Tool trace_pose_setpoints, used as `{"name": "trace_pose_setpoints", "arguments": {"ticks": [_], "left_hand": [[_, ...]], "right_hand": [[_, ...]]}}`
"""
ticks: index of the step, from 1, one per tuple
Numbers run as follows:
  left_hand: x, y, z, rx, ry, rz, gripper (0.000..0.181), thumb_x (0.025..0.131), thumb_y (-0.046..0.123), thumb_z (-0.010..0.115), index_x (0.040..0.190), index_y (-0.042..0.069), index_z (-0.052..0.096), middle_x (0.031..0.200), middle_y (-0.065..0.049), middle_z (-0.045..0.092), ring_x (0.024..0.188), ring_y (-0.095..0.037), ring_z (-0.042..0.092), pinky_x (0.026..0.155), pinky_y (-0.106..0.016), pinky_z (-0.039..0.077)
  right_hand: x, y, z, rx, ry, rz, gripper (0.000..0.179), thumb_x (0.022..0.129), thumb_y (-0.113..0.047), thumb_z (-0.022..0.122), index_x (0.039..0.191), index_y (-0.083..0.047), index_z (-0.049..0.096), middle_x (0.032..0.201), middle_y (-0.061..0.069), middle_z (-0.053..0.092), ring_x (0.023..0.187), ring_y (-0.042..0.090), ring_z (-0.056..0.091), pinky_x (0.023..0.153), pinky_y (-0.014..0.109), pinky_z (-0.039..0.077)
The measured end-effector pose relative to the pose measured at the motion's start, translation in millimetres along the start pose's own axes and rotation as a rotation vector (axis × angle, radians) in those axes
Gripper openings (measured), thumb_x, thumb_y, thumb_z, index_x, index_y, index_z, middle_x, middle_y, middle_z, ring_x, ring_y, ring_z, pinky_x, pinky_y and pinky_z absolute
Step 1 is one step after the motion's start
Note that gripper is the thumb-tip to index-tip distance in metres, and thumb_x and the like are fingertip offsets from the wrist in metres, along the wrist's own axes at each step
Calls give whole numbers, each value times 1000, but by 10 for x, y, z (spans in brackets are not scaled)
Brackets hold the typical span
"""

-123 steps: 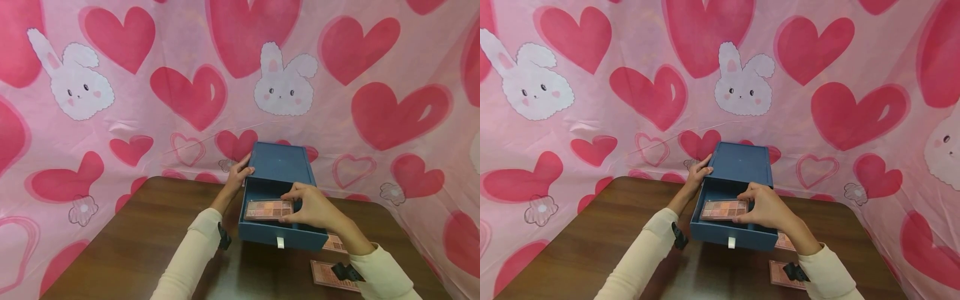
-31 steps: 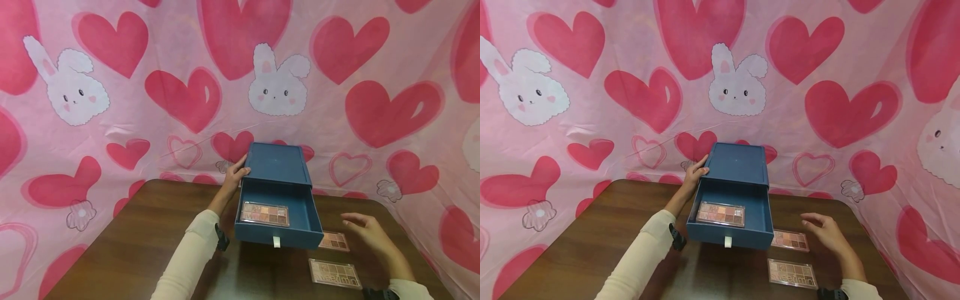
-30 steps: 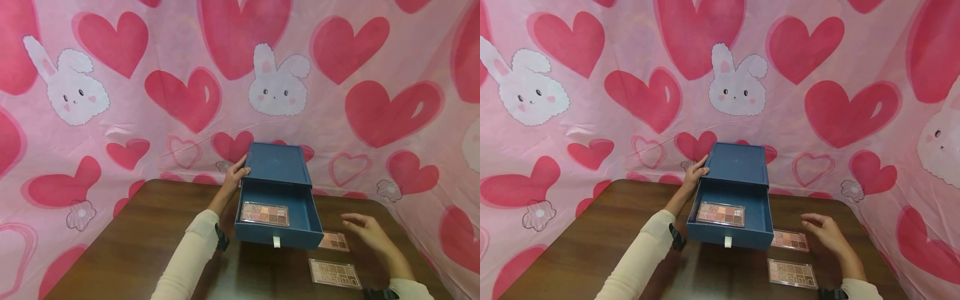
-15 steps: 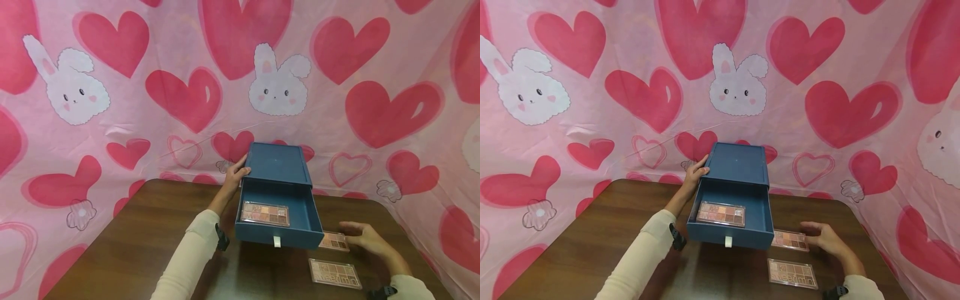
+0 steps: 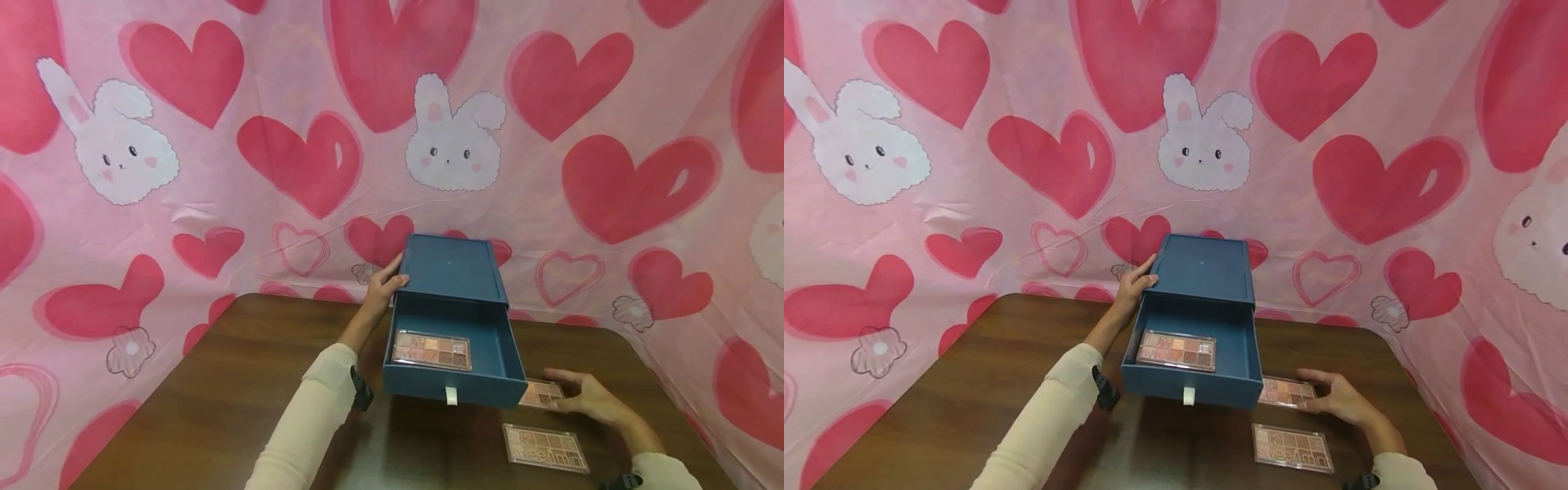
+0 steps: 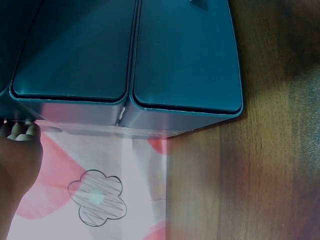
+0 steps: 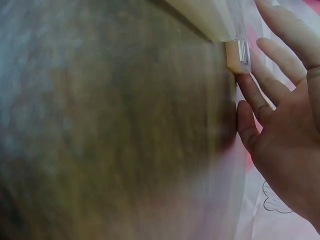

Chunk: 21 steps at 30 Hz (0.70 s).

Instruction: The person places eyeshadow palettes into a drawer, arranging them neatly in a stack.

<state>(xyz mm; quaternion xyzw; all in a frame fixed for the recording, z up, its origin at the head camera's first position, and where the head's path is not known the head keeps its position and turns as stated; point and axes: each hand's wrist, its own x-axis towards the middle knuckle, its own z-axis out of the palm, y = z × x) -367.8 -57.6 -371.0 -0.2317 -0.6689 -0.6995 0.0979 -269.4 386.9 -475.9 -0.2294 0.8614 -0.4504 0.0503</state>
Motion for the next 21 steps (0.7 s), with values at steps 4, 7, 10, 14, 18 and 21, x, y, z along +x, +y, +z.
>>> {"name": "trace_pose_setpoints", "arguments": {"ticks": [4, 7, 10, 14, 18, 21], "left_hand": [[-82, 204, 25, 4, -12, -6, 69, 88, 13, 54, 153, -6, 37, 153, -28, 46, 105, 1, 56, 95, -12, 44], [-124, 293, 44, 7, -9, -9, 70, 87, 13, 54, 152, -7, 37, 149, -31, 49, 102, 0, 57, 93, -13, 46], [-100, 226, 39, -10, -8, -13, 70, 87, 12, 53, 152, -6, 37, 147, -33, 50, 101, 0, 58, 90, -14, 48], [-22, 23, 17, -29, 1, -7, 68, 89, 11, 53, 153, -3, 38, 151, -30, 48, 103, 2, 57, 92, -12, 47], [-3, -67, 19, -28, 8, 14, 68, 89, 11, 53, 154, -1, 38, 154, -26, 46, 105, 3, 56, 100, -12, 41], [2, -91, 22, -42, 7, 31, 69, 89, 13, 53, 154, 0, 38, 156, -24, 45, 112, -1, 56, 104, -14, 39]], "right_hand": [[2, -2, 12, -27, -15, -32, 59, 81, -4, 78, 130, 19, 55, 128, 1, 69, 110, -17, 49, 87, 9, 44], [1, -22, 25, -79, -27, -20, 60, 80, -8, 81, 130, 16, 58, 127, 23, 67, 109, -18, 47, 86, 10, 44], [0, -36, 37, -111, -39, 7, 62, 79, -12, 83, 130, 12, 60, 127, 35, 61, 108, -19, 44, 86, 11, 42], [9, -18, 40, -130, -52, -11, 61, 78, -12, 84, 129, 11, 61, 126, 31, 60, 108, -20, 41, 86, 11, 40], [21, 20, 46, -135, -44, -73, 58, 76, -8, 85, 126, 12, 62, 119, 24, 61, 109, -18, 42, 86, 9, 40], [26, 35, 46, -132, -45, -83, 58, 76, -8, 85, 125, 13, 62, 118, 23, 61, 109, -19, 42, 86, 8, 39]]}}
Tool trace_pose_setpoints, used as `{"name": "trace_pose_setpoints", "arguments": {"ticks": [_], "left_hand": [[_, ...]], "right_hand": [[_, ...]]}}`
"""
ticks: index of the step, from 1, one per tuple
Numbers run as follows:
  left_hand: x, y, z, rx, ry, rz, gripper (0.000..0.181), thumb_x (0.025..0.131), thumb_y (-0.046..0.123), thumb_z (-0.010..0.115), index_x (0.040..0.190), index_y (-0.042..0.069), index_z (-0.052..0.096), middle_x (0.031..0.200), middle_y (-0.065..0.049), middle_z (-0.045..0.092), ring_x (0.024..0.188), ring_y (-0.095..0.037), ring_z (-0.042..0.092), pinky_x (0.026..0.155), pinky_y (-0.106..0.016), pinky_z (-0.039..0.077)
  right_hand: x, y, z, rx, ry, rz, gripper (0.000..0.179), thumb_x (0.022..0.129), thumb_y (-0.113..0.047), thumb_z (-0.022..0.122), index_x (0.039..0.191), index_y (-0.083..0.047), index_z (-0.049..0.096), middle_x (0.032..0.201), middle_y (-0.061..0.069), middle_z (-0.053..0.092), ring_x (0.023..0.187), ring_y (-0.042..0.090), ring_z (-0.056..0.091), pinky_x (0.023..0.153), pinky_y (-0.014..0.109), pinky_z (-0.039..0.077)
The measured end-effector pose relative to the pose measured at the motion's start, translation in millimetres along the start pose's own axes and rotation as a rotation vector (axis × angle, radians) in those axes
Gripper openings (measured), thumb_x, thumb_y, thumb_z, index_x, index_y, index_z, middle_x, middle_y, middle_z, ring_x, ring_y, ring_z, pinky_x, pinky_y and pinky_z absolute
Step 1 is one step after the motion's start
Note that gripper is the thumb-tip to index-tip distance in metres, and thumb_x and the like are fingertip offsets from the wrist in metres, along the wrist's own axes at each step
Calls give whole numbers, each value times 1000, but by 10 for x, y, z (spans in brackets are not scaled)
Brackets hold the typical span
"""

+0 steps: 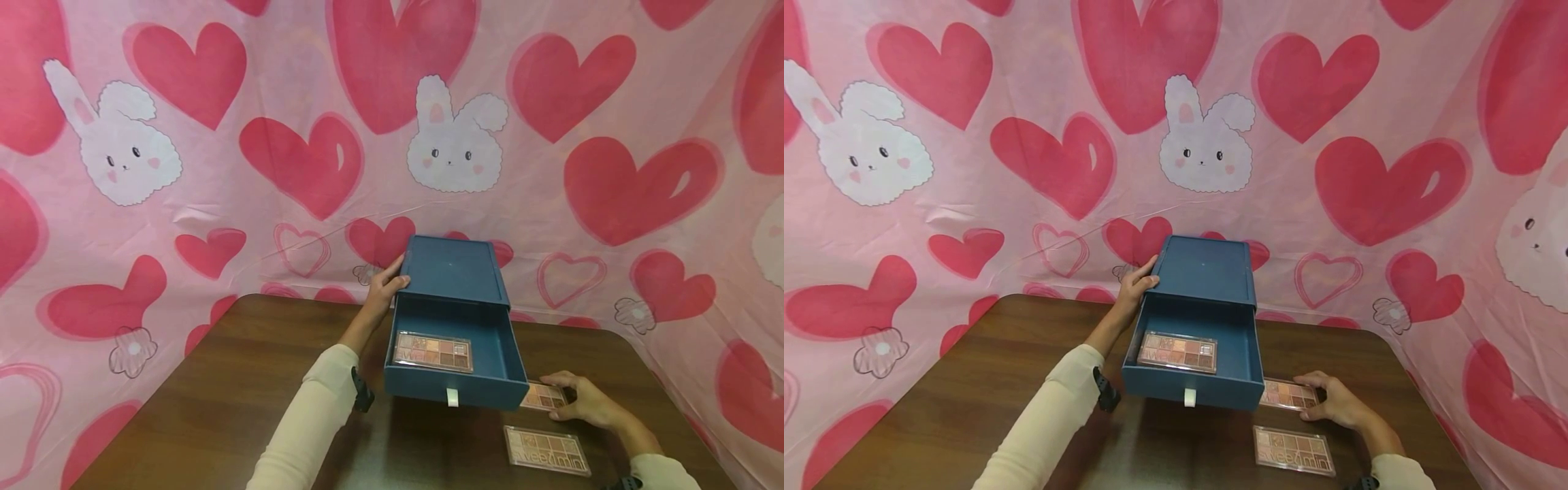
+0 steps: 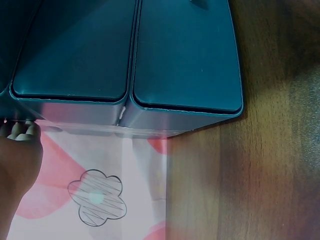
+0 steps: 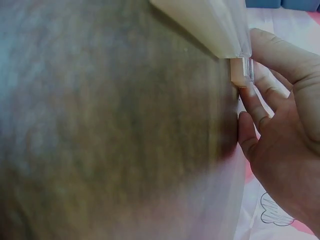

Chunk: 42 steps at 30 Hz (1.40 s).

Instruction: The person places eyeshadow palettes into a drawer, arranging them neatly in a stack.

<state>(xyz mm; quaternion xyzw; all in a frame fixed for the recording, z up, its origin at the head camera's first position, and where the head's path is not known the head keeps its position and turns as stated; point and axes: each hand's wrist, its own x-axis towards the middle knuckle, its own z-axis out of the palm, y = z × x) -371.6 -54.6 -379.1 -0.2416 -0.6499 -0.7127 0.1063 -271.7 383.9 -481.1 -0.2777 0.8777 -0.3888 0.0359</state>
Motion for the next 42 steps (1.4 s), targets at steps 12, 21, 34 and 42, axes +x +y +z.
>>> {"name": "trace_pose_setpoints", "arguments": {"ticks": [12, 21, 34, 42], "left_hand": [[7, 5, 14, -5, 2, -20, 70, 87, 19, 55, 154, 3, 41, 158, -21, 44, 128, -20, 53, 105, -19, 42], [-1, 13, 12, -10, 6, -23, 69, 88, 18, 55, 154, 3, 41, 158, -20, 44, 131, -24, 52, 111, -26, 40], [1, 35, 14, -4, 4, -17, 71, 87, 19, 56, 154, 3, 41, 157, -22, 44, 127, -20, 54, 104, -19, 44], [-7, 33, 6, -5, 10, -21, 69, 88, 17, 55, 154, 4, 41, 156, -21, 45, 123, -17, 54, 101, -16, 43]], "right_hand": [[2, -13, 0, -30, 7, 38, 59, 76, -10, 85, 125, 15, 62, 108, 14, 63, 95, -8, 46, 79, 16, 44], [3, 1, 11, 47, 16, 40, 60, 76, -7, 85, 124, 19, 60, 100, 4, 59, 85, -3, 45, 69, 19, 44], [-20, 27, 16, 84, 118, 45, 52, 73, -3, 85, 118, 14, 66, 87, -8, 54, 75, 3, 42, 57, 26, 37], [-40, -72, -43, 74, 100, 52, 50, 77, -5, 82, 121, 13, 66, 86, -5, 50, 76, 5, 40, 57, 28, 36]]}}
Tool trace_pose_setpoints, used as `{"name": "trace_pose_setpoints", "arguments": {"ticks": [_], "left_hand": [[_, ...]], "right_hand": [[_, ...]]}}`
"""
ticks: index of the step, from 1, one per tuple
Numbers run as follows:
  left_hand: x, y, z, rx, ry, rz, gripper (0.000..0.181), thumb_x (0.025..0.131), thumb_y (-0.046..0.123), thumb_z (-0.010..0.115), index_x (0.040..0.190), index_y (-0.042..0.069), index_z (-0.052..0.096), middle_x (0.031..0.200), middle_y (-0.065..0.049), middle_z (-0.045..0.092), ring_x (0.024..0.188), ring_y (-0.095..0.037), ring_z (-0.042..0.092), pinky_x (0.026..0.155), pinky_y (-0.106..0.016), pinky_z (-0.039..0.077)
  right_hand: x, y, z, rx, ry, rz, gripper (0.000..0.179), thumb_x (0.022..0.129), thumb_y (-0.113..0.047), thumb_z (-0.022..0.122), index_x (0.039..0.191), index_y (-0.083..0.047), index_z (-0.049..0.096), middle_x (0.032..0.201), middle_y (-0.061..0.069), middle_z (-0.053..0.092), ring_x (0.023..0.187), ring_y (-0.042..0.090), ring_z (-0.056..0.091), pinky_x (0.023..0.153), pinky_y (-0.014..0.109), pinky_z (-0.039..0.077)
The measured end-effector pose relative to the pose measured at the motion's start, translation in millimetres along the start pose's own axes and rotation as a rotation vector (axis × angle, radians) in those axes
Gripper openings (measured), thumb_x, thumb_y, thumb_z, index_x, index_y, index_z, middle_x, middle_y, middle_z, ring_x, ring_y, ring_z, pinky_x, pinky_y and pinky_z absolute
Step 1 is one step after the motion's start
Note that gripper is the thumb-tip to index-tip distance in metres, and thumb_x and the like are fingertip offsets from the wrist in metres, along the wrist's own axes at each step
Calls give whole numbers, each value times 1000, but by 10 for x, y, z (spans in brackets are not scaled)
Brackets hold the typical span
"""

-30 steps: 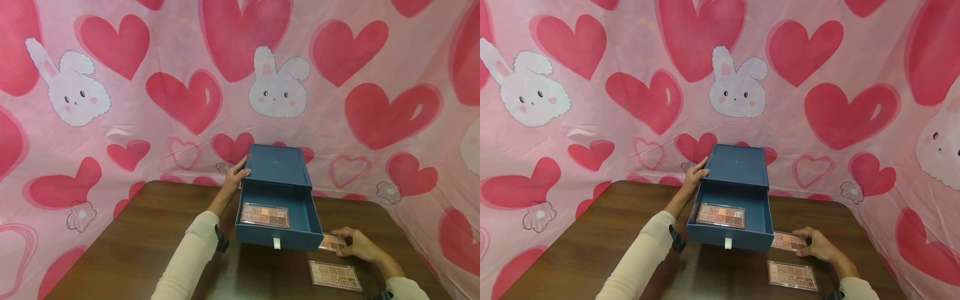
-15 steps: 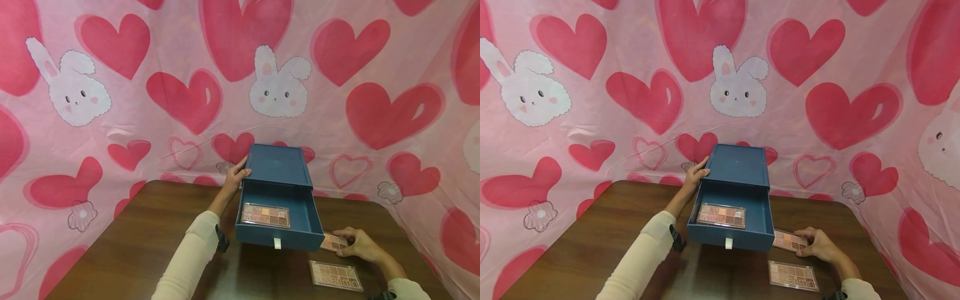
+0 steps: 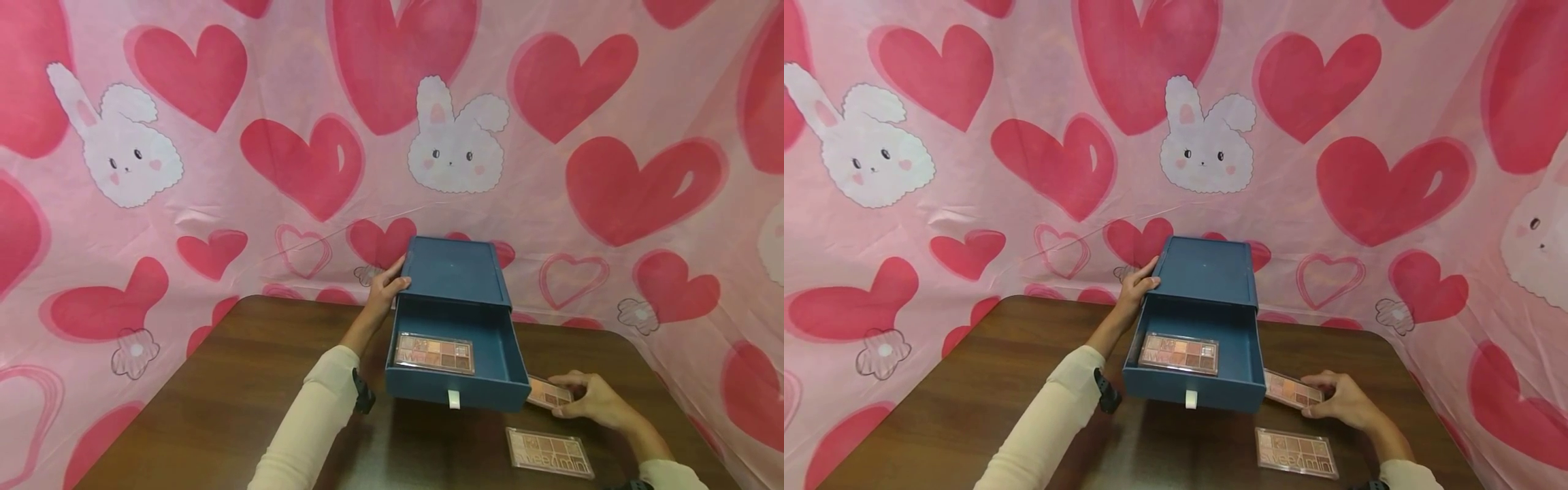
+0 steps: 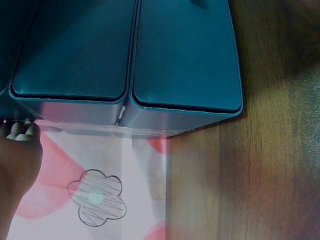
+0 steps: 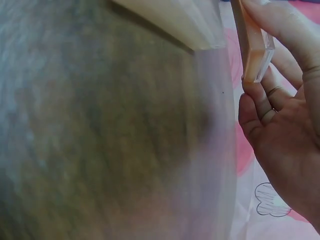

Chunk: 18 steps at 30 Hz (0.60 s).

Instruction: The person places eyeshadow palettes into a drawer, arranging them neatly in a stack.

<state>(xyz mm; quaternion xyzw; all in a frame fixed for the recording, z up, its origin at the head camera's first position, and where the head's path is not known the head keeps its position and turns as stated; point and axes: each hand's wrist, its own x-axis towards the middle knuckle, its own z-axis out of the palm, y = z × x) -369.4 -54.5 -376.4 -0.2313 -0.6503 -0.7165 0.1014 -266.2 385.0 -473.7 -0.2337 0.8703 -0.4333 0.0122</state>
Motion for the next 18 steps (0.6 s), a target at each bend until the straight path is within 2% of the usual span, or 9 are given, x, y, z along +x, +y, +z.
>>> {"name": "trace_pose_setpoints", "arguments": {"ticks": [9, 18], "left_hand": [[6, -6, 10, -12, -9, 18, 68, 88, 15, 55, 153, 0, 41, 159, -20, 42, 130, -21, 52, 107, -19, 41], [11, -29, 5, 20, 6, 8, 68, 88, 19, 56, 153, 5, 44, 154, -21, 48, 121, -16, 56, 101, -17, 45]], "right_hand": [[-17, -58, -59, -5, 26, 27, 48, 78, -5, 80, 121, 12, 67, 83, -3, 47, 74, 7, 40, 56, 28, 36], [-22, -216, -143, -38, 76, 20, 46, 78, -6, 80, 119, 10, 69, 82, -6, 50, 73, 3, 42, 56, 28, 37]]}}
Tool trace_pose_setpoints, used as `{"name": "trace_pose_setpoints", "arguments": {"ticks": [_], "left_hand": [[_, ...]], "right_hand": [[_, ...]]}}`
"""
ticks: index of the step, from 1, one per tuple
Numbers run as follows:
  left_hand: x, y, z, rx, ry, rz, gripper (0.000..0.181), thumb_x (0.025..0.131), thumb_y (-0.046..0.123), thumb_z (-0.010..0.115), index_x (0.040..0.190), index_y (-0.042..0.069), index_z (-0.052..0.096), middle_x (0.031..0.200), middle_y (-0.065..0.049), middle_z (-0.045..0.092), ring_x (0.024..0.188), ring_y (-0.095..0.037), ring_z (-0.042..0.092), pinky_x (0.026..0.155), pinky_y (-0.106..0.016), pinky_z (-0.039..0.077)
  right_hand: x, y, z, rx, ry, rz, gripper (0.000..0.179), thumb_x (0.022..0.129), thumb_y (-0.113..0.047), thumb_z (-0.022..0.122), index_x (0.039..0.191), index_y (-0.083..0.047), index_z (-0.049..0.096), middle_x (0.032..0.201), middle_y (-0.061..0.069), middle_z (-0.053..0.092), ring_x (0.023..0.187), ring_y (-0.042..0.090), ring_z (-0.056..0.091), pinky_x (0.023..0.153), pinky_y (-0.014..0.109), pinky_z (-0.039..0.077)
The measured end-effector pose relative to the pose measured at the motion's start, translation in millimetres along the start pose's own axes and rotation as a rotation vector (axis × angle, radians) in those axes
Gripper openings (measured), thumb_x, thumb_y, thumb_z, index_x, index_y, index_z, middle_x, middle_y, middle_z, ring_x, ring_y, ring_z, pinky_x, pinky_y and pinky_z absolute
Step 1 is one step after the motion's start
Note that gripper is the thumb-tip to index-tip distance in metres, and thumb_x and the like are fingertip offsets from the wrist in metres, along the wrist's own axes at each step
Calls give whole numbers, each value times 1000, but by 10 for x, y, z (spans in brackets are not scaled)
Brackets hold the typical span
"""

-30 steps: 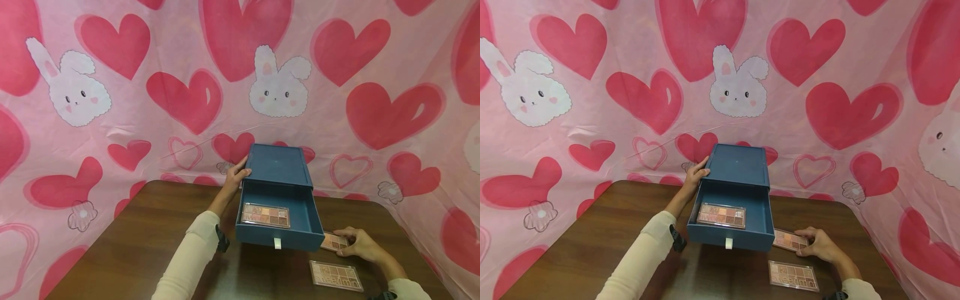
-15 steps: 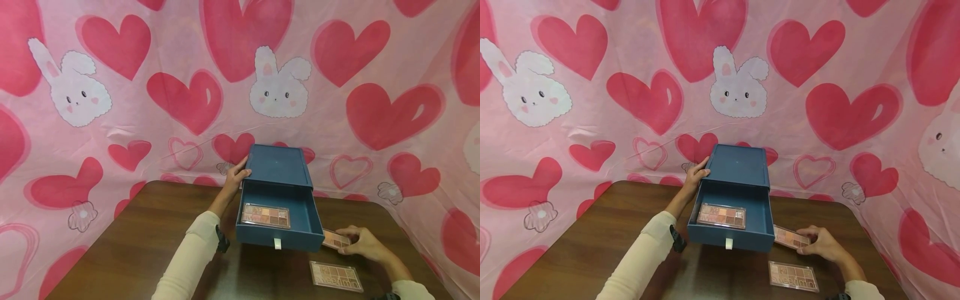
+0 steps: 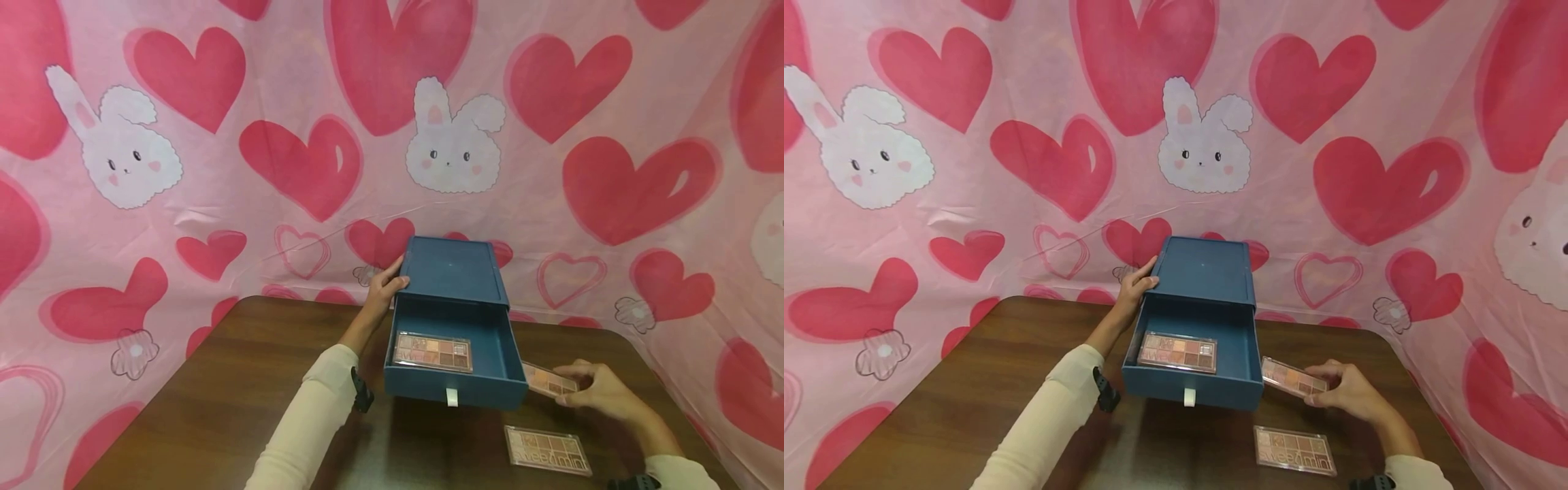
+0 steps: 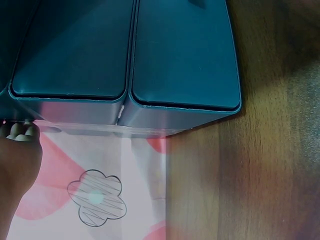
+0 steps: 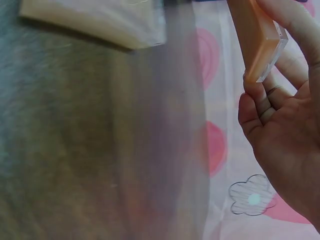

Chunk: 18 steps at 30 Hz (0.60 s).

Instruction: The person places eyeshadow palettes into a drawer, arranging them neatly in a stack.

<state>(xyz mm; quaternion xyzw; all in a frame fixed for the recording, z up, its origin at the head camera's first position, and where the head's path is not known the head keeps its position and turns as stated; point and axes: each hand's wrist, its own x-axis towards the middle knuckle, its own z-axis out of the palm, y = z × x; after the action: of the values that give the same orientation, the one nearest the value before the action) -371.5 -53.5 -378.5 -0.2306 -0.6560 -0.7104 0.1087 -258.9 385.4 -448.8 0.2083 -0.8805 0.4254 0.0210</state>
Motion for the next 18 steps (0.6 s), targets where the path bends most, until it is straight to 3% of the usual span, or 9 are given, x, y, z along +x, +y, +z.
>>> {"name": "trace_pose_setpoints", "arguments": {"ticks": [3, 8, 13, 15, 18], "left_hand": [[-2, 6, -6, -1, -6, 12, 68, 88, 18, 56, 153, 3, 43, 155, -22, 48, 122, -16, 55, 100, -15, 44], [-5, 13, -4, 1, -1, 20, 68, 88, 17, 56, 153, 2, 43, 155, -22, 47, 123, -16, 54, 100, -15, 43], [5, -30, -13, -10, -2, 49, 68, 88, 20, 57, 152, 1, 44, 152, -23, 50, 119, -14, 57, 101, -19, 46], [6, -34, -11, -16, -5, 55, 69, 88, 21, 58, 152, 1, 44, 153, -23, 50, 121, -16, 56, 106, -26, 46], [14, -34, -8, -13, -4, 57, 69, 87, 21, 57, 152, 1, 44, 154, -22, 49, 126, -19, 54, 107, -24, 44]], "right_hand": [[3, -69, -34, -1, 4, 7, 46, 78, -7, 80, 121, 8, 69, 83, -7, 51, 75, 3, 42, 58, 28, 36], [19, -163, -73, -13, 19, -51, 45, 77, -4, 79, 119, 8, 69, 82, -4, 51, 74, 8, 42, 58, 29, 36], [37, -248, -88, -15, 44, -103, 44, 75, -2, 81, 116, 7, 71, 79, -3, 50, 71, 15, 43, 56, 29, 36], [43, -290, -97, -7, 56, -108, 44, 74, -1, 81, 116, 7, 72, 78, -4, 50, 71, 15, 44, 56, 30, 37], [55, -358, -123, -31, 71, -126, 44, 73, -1, 82, 115, 6, 72, 79, -4, 50, 72, 14, 44, 57, 30, 36]]}}
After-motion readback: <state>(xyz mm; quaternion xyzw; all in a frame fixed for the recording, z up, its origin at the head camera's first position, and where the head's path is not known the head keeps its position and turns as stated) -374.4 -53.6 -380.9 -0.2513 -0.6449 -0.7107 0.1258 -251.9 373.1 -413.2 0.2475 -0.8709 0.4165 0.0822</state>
